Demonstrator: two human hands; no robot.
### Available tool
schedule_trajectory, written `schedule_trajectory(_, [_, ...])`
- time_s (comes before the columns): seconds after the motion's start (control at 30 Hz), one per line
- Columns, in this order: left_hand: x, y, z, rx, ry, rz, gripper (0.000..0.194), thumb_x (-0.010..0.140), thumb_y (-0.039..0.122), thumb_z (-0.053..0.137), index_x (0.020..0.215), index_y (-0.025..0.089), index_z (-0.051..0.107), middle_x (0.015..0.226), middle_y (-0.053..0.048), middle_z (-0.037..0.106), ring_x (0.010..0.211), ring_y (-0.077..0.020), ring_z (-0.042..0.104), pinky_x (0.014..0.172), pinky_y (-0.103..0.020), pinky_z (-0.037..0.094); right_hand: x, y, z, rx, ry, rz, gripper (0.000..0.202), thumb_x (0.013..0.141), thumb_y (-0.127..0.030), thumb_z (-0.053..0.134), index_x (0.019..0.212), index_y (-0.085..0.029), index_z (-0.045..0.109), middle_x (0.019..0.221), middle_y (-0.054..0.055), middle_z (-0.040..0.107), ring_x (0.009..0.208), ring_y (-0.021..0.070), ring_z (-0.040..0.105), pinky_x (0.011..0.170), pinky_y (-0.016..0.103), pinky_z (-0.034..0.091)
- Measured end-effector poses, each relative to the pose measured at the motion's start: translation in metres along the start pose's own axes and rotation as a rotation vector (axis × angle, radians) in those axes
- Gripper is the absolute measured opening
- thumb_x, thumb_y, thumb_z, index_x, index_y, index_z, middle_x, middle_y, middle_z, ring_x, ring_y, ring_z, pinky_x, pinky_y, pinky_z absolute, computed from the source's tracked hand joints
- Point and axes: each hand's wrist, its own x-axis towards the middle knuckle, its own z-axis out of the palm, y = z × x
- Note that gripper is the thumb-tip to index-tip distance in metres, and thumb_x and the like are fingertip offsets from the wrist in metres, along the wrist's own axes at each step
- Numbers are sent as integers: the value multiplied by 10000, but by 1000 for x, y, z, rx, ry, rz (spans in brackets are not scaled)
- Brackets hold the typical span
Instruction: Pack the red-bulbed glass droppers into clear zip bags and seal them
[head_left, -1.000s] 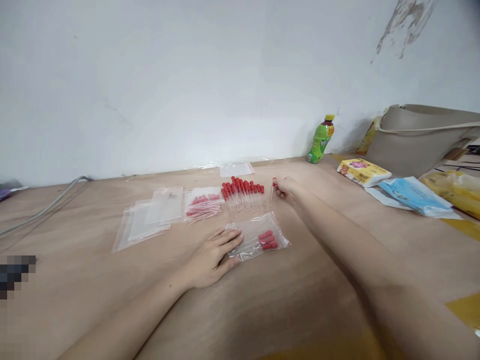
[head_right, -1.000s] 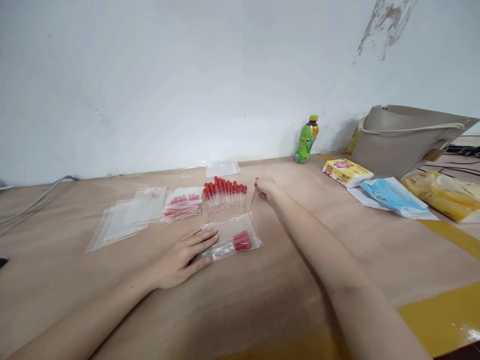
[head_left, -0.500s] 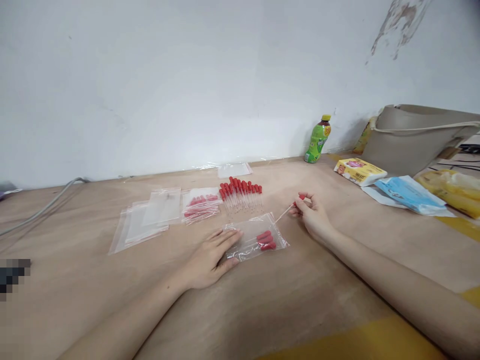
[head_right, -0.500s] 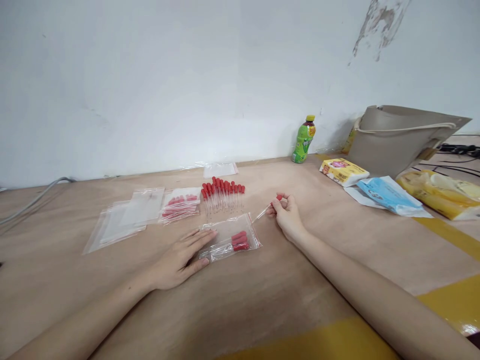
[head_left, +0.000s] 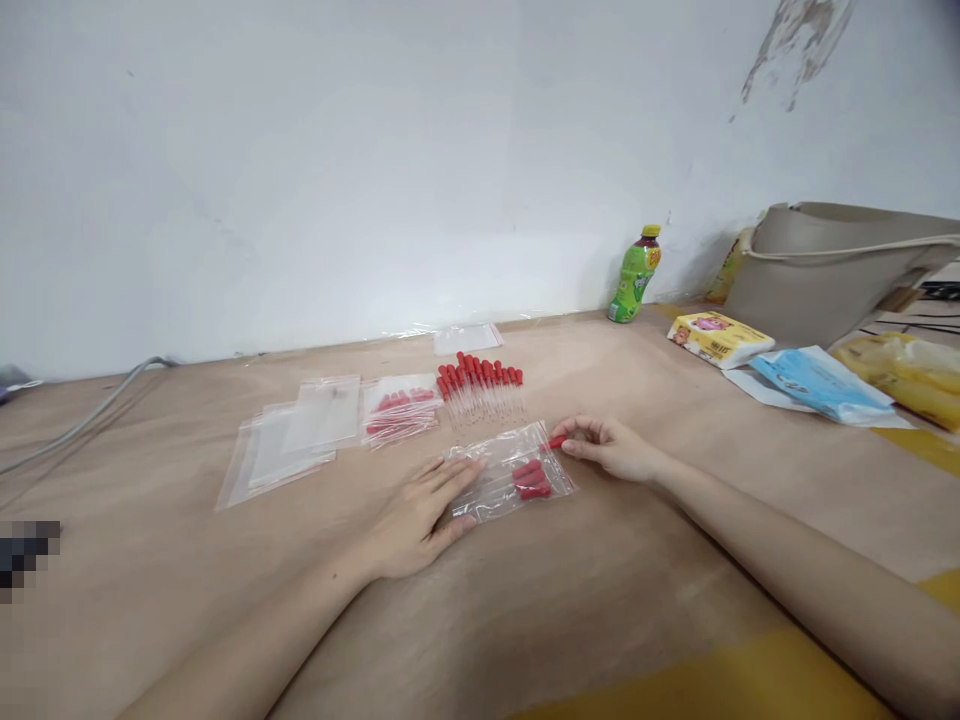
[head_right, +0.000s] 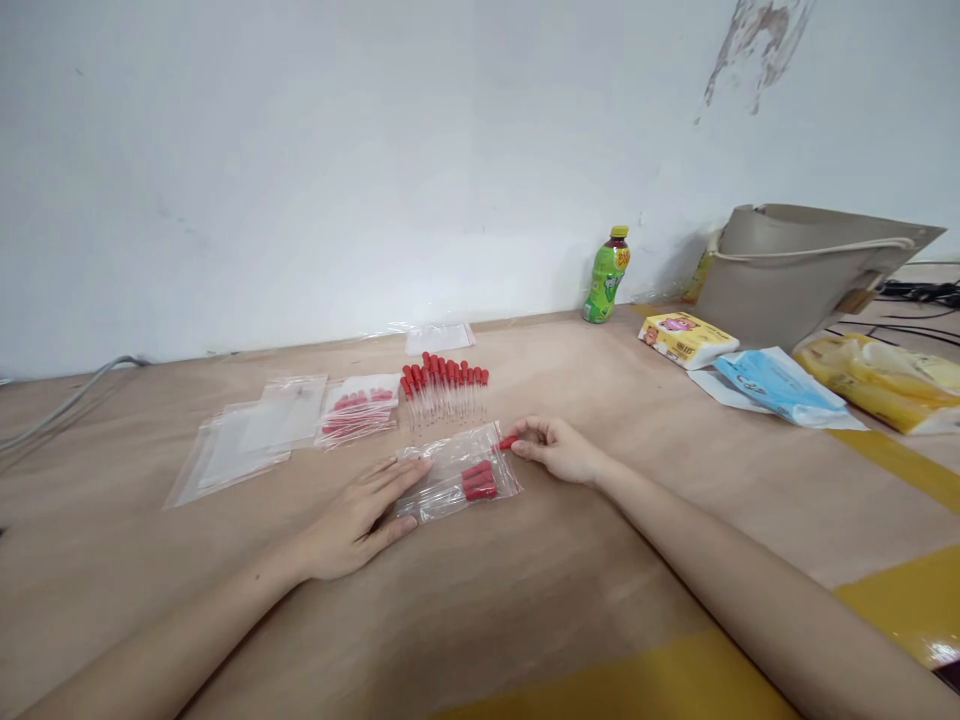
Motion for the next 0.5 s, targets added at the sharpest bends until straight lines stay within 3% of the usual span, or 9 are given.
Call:
schedule_trajectory(0.3, [0, 0, 1, 24, -2, 1, 521, 917, 375, 379, 1388, 230, 210, 1399, -53, 332, 1284, -217, 295, 1050, -434, 253, 9, 1, 21, -77, 4, -106, 297, 654, -418, 637, 804, -163, 657, 831, 30, 674, 785, 163, 604, 741, 305, 464])
schedule_trajectory(0.5, [1, -2, 2, 20, 6, 22, 527, 917, 369, 382, 1392, 239, 194, 1398, -40, 335, 1280, -199, 305, 1066, -422, 229, 13, 10, 35, -132, 199, -70, 253, 640, -398, 657, 720, -159, 648, 692, 27, 660, 619, 148, 587, 572, 265, 466])
